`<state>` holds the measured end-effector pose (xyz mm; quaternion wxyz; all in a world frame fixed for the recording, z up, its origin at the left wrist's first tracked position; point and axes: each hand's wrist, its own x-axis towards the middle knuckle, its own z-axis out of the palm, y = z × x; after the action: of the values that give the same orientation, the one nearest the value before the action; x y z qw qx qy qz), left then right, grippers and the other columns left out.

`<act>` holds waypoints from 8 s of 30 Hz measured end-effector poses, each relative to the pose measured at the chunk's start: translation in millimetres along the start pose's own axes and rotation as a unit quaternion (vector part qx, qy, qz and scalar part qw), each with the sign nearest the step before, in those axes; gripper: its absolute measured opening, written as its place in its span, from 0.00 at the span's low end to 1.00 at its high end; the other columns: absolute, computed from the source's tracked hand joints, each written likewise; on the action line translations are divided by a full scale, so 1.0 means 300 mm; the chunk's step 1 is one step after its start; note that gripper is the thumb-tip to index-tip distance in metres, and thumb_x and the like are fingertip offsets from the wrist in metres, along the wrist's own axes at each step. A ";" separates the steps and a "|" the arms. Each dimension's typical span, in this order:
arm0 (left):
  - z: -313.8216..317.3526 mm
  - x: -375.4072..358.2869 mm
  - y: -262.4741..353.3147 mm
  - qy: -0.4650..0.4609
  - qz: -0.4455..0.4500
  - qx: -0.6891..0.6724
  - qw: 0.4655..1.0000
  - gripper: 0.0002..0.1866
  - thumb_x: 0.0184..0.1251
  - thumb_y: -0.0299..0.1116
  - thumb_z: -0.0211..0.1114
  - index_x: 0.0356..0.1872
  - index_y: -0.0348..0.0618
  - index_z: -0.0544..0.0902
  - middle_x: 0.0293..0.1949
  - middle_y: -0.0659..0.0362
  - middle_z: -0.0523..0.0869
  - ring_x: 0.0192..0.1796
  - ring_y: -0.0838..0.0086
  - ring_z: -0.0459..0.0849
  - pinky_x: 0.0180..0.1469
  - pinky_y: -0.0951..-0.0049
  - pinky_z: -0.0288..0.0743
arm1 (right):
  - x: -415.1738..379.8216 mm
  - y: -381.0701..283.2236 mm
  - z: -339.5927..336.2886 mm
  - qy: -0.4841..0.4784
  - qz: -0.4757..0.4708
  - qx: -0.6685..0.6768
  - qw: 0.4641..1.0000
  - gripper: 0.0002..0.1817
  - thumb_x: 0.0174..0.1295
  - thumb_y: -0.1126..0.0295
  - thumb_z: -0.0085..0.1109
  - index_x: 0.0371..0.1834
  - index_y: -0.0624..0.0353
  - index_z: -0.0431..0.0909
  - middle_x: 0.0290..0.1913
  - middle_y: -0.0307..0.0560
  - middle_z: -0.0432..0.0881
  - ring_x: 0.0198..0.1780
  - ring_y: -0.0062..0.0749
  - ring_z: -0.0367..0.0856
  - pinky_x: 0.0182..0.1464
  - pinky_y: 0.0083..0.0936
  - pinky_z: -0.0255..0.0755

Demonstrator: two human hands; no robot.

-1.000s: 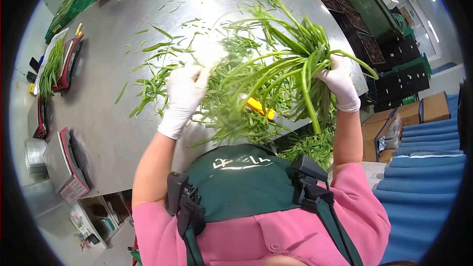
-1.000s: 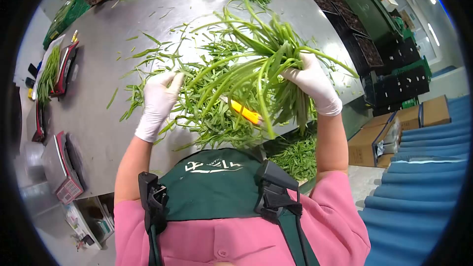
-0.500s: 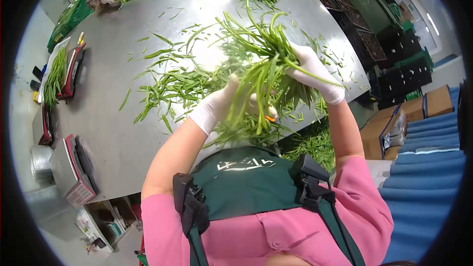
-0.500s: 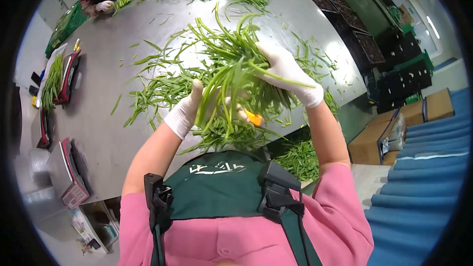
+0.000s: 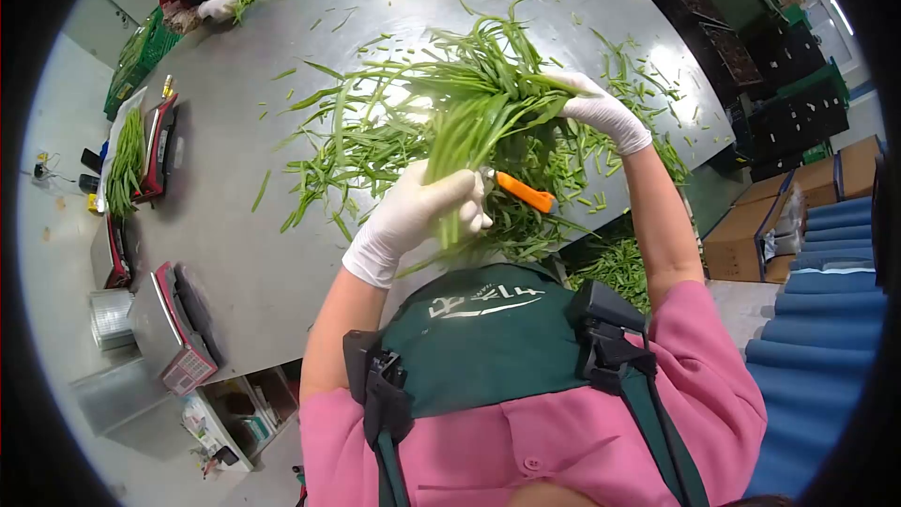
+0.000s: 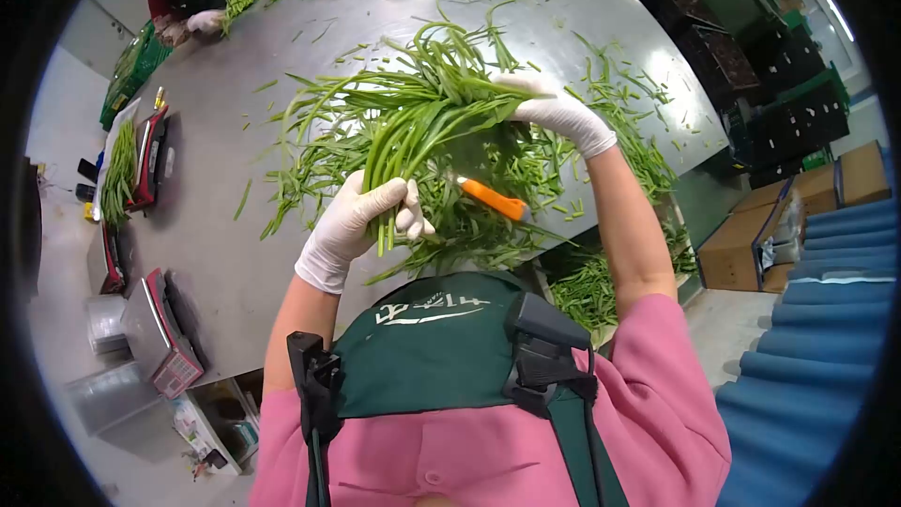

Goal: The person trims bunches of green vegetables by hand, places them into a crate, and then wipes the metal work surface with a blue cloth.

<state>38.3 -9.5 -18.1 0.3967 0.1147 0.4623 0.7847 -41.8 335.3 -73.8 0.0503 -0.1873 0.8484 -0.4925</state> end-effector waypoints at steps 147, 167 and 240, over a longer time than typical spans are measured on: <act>-0.002 -0.019 -0.237 0.242 0.170 -0.039 0.954 0.14 0.79 0.38 0.54 0.47 0.37 0.80 0.42 0.56 0.86 0.42 0.76 0.83 0.44 0.76 0.77 | -0.167 -0.441 0.636 0.003 0.104 0.088 0.991 0.09 0.64 0.70 0.55 0.46 0.57 0.78 0.28 0.59 0.82 0.34 0.57 0.83 0.38 0.42 0.76; -0.003 -0.073 -0.216 0.242 0.110 0.334 0.904 0.23 0.69 0.45 0.66 0.55 0.38 0.78 0.44 0.52 0.86 0.44 0.69 0.85 0.48 0.71 0.77 | -0.108 -0.477 0.525 0.135 0.125 0.238 0.954 0.11 0.70 0.68 0.59 0.49 0.63 0.80 0.32 0.34 0.81 0.26 0.10 0.72 0.30 0.12 0.68; 0.030 -0.055 -0.218 0.194 0.077 0.121 0.970 0.08 0.76 0.35 0.59 0.46 0.44 0.74 0.26 0.68 0.73 0.21 0.88 0.62 0.22 0.85 0.53 | -0.159 -0.540 0.426 0.186 0.031 0.046 0.981 0.23 0.60 0.75 0.66 0.60 0.59 0.78 0.24 0.33 0.79 0.28 0.12 0.75 0.34 0.16 0.72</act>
<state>88.0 1.2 -63.6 0.2206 0.0430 0.6120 0.7583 80.3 176.6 -5.2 -0.0845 -0.0636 0.8249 -0.5554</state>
